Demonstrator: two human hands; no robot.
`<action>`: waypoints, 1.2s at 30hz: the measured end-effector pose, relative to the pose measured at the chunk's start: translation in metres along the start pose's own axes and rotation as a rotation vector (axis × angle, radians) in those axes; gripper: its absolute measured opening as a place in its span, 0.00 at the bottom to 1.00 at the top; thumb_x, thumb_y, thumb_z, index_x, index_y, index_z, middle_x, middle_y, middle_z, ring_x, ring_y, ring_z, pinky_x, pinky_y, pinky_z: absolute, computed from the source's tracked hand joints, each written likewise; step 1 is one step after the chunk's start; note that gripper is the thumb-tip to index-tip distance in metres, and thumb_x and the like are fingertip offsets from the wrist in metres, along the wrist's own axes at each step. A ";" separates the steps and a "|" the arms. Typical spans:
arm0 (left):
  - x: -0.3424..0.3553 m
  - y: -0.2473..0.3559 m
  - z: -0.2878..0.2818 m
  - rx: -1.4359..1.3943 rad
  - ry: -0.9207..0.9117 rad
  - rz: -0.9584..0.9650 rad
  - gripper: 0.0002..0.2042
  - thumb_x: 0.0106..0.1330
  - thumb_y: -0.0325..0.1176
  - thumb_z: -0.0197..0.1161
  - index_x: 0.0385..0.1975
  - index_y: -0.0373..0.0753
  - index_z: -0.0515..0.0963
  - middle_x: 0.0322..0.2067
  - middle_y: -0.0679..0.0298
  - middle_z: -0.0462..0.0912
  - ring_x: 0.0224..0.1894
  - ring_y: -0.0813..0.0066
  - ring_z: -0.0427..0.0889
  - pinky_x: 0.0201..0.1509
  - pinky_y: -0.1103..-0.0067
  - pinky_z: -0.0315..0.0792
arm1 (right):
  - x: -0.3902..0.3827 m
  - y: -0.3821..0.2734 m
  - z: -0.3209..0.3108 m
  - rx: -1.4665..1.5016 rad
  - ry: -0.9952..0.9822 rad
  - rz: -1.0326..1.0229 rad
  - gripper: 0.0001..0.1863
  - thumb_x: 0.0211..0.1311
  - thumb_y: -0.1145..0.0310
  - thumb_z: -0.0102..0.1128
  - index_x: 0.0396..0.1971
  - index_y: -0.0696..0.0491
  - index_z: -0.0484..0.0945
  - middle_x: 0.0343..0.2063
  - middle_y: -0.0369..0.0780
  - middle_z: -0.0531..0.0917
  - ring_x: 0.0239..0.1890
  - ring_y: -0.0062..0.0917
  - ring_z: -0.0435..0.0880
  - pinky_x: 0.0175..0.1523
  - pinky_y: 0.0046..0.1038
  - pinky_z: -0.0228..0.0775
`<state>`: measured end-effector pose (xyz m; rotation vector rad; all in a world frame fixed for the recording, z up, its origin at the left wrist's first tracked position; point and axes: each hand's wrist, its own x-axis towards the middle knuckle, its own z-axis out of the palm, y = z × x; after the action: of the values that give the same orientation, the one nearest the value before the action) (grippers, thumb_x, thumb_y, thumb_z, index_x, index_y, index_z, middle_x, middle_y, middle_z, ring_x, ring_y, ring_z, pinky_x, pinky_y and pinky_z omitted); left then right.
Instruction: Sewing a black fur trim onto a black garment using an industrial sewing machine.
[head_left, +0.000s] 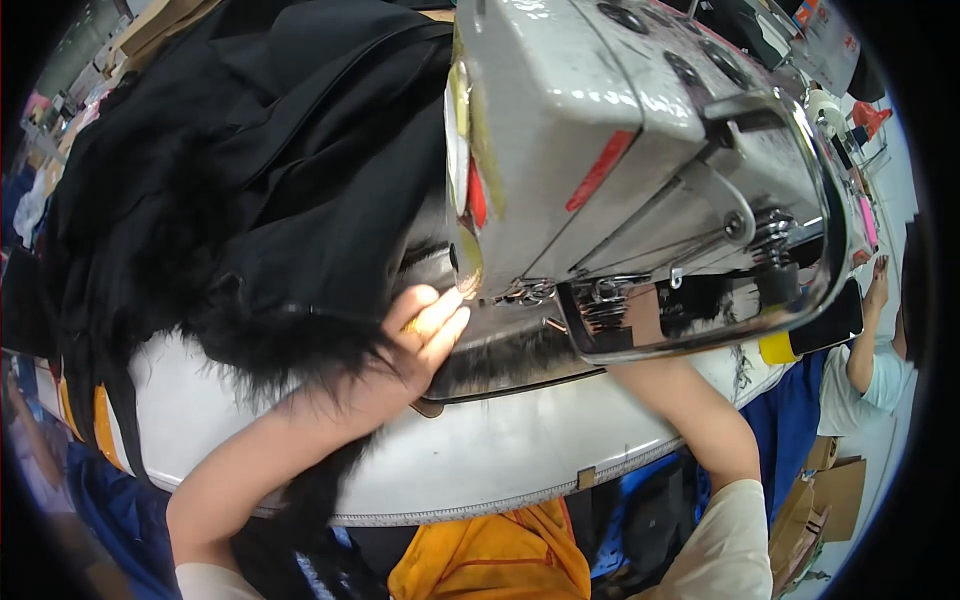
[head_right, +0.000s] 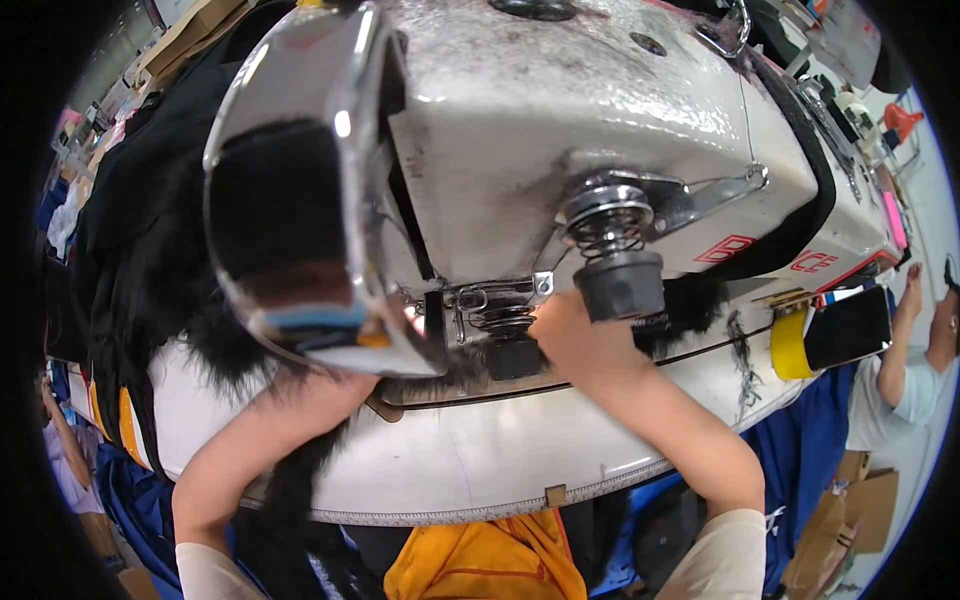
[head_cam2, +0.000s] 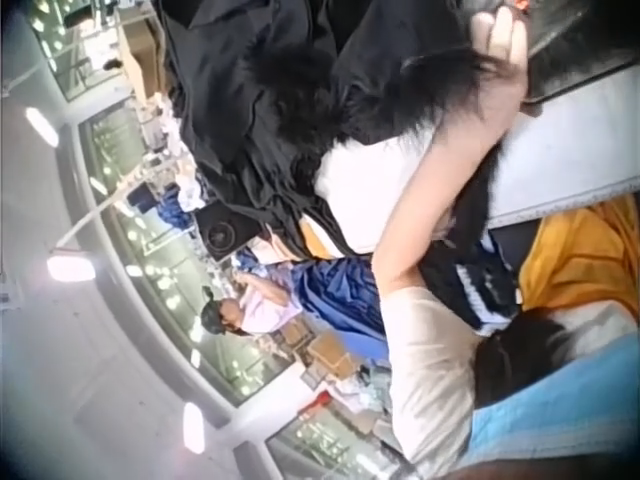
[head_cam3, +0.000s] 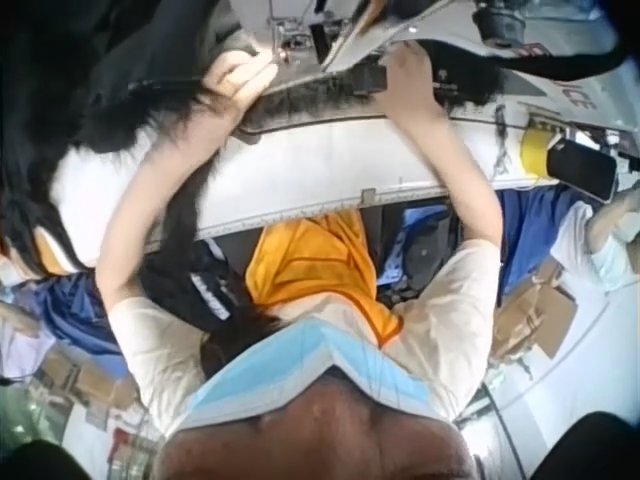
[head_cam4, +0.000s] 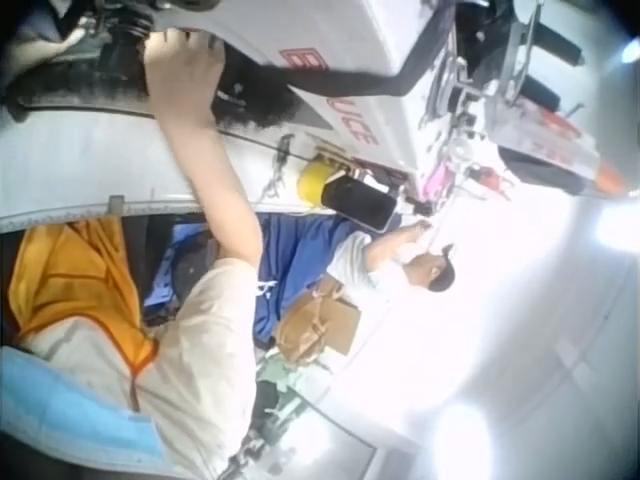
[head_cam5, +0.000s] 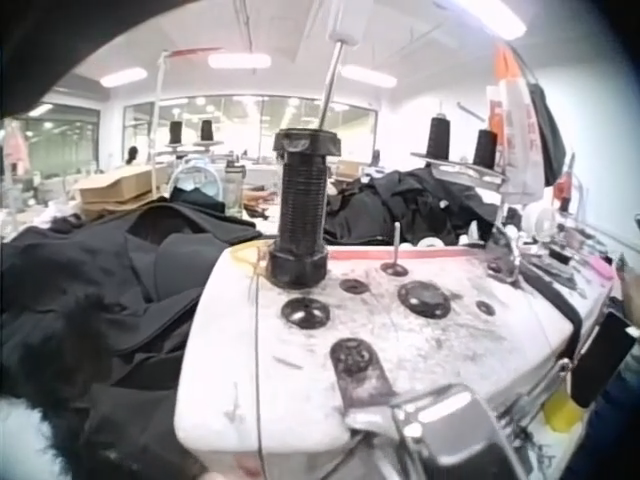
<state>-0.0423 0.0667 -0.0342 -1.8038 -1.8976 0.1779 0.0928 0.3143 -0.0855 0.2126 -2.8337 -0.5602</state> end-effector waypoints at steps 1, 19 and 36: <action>0.001 -0.002 0.006 0.102 -0.022 0.038 0.20 0.56 0.25 0.53 0.51 0.32 0.72 0.56 0.59 0.74 0.53 0.68 0.73 0.58 0.82 0.69 | -0.001 0.004 0.006 0.312 -0.224 0.255 0.17 0.59 0.51 0.47 0.33 0.50 0.74 0.33 0.38 0.76 0.40 0.29 0.79 0.44 0.34 0.68; 0.010 0.003 0.018 -0.311 0.145 -0.132 0.22 0.57 0.24 0.54 0.54 0.28 0.69 0.55 0.54 0.72 0.56 0.64 0.71 0.61 0.78 0.68 | 0.012 0.013 -0.006 0.245 0.239 0.174 0.04 0.39 0.69 0.59 0.12 0.47 0.74 0.12 0.35 0.73 0.21 0.27 0.78 0.28 0.30 0.65; 0.009 -0.025 0.010 -0.494 -0.071 -0.194 0.18 0.58 0.27 0.55 0.50 0.47 0.74 0.51 0.67 0.72 0.54 0.70 0.72 0.58 0.79 0.69 | 0.014 0.034 -0.022 0.269 0.212 -0.211 0.04 0.46 0.68 0.61 0.19 0.50 0.77 0.31 0.34 0.79 0.37 0.27 0.79 0.42 0.28 0.70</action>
<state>-0.0694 0.0754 -0.0293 -1.9114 -2.3004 -0.3286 0.0821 0.3346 -0.0500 0.5884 -2.6851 -0.1789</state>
